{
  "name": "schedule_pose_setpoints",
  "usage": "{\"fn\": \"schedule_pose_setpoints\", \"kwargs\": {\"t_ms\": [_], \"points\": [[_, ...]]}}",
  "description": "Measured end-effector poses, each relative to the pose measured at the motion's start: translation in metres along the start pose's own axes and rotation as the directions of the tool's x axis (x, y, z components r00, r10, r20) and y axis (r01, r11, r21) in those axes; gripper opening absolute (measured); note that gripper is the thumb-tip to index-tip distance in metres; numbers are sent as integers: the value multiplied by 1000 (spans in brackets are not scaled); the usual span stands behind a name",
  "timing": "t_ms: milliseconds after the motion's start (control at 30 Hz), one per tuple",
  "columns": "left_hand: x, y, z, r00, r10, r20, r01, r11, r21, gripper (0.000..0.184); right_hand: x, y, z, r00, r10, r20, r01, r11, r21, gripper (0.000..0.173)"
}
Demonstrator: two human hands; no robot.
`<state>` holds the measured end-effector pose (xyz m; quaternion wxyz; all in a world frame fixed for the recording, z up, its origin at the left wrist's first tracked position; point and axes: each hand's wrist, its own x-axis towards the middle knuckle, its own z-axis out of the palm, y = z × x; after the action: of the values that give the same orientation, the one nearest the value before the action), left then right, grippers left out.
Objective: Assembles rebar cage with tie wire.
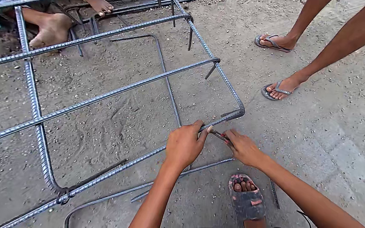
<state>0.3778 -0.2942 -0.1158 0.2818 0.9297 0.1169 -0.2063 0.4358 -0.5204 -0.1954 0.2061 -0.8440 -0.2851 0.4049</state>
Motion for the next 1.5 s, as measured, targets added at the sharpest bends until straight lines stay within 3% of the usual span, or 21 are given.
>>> {"fn": "schedule_pose_setpoints", "kwargs": {"t_ms": [67, 100, 133, 200, 233, 300, 467, 800, 833, 933, 1067, 1167, 1300, 1500], "points": [[0, 2, 0, 1000, -1, -20, 1, 1000, 14, 40, -4, -5, 9, 987, 91, 136, -138, 905, 403, 34], [0, 3, 0, 1000, 0, -28, 1, 1000, 21, 40, -7, -10, 20, 974, 142, 179, -225, 740, 634, 31], [0, 4, 0, 999, 3, -38, -2, 1000, 28, 40, -10, -17, 31, 955, 214, 206, -289, 509, 811, 28], [-1, 4, 1, 998, 14, -69, -12, 999, 34, 38, -5, -31, 46, 890, 391, 233, -305, 134, 943, 24], [-2, 4, 3, 996, 16, -83, -13, 999, 37, 37, 2, -34, 51, 858, 461, 226, -275, 40, 961, 25], [-2, 3, 7, 994, 27, -105, -22, 999, 47, 35, 16, -35, 60, 821, 538, 189, -215, -15, 977, 23], [-2, 7, 6, 991, 23, -129, -18, 999, 39, 38, 33, -45, 66, 839, 530, 123, -246, 169, 955, 33], [-4, 12, 8, 990, -1, -141, 7, 999, 39, 38, 61, -48, 52, 719, 694, 42, -178, 125, 976, 34], [-4, 12, 7, 989, -1, -145, 7, 999, 40, 38, 64, -45, 49, 724, 690, -5, -183, 199, 963, 36], [-5, 12, 6, 986, 15, -165, -7, 999, 48, 38, 59, -4, 30, 806, 570, -163, -266, 593, 760, 42], [-5, 13, 7, 986, 16, -166, -7, 999, 52, 38, 41, 33, -7, 927, 374, -18, -331, 841, 427, 37], [-6, 12, 9, 980, 37, -194, -26, 998, 60, 39, 39, 56, -40, 973, 216, 78, -226, 962, 155, 34], [-3, 8, 12, 969, 87, -232, -66, 993, 98, 44, 53, 80, -72, 972, 63, 227, -45, 995, -86, 32], [5, 6, 13, 946, 148, -289, -96, 978, 186, 51, 76, 99, -113, 919, -66, 389, 165, 960, -226, 30]]}}
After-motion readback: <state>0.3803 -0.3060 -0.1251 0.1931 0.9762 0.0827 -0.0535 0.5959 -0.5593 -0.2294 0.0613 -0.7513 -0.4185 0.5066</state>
